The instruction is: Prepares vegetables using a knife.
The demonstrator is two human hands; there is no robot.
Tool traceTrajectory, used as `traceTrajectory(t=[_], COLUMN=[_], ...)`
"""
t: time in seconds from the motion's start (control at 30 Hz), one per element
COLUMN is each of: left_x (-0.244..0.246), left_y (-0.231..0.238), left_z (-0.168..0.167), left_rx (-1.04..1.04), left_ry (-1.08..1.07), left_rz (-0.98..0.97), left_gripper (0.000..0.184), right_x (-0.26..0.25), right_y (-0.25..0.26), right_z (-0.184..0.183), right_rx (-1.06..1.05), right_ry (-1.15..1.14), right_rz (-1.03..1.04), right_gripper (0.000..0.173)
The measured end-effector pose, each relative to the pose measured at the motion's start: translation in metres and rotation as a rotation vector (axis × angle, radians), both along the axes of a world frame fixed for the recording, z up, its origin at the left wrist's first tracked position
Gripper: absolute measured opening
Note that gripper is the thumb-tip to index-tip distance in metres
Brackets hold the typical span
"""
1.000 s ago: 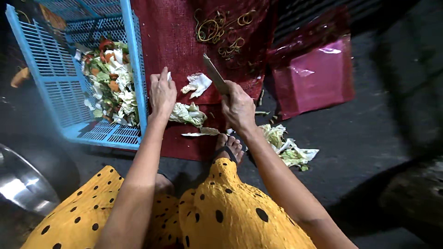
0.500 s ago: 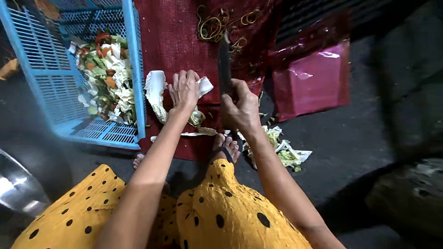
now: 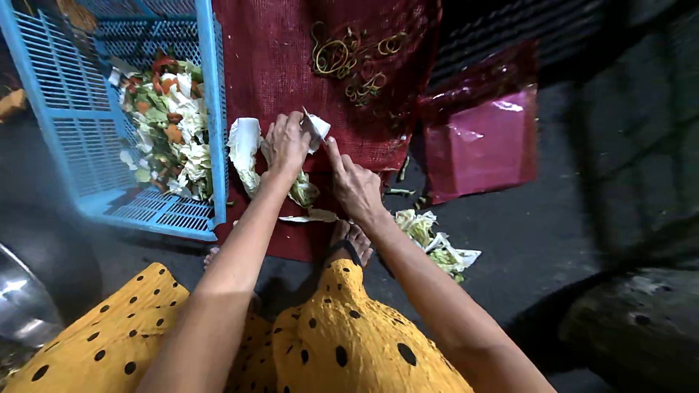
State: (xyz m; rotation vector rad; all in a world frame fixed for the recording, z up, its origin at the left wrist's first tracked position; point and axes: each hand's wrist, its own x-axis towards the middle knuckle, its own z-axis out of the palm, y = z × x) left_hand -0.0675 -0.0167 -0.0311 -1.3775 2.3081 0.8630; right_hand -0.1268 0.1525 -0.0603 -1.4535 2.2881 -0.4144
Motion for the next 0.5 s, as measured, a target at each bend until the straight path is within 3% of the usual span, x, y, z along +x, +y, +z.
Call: traceTrajectory(t=[0.13,0.37,0.5], left_x=[-0.007,-0.019,-0.018], left_y=[-0.002,-0.014,-0.019], left_z=[0.003,0.014,0.014], left_rx=[0.075,0.142,0.156], left_ry=[-0.042,-0.151,-0.165], left_rz=[0.071,-0.005,-0.028], left_gripper=[0.038,0.023,0.024], right_x=[-0.008,-0.017,-0.022], right_y=[-0.001,0.000,-0.004], right_z=[0.007,0.007,0.004], right_rx=[0.027,0.013,0.030], right_ry=[0.055,0.133,0.085], right_rz=[0.041,0.110,0.143], right_gripper=[0.072,0.070,0.071])
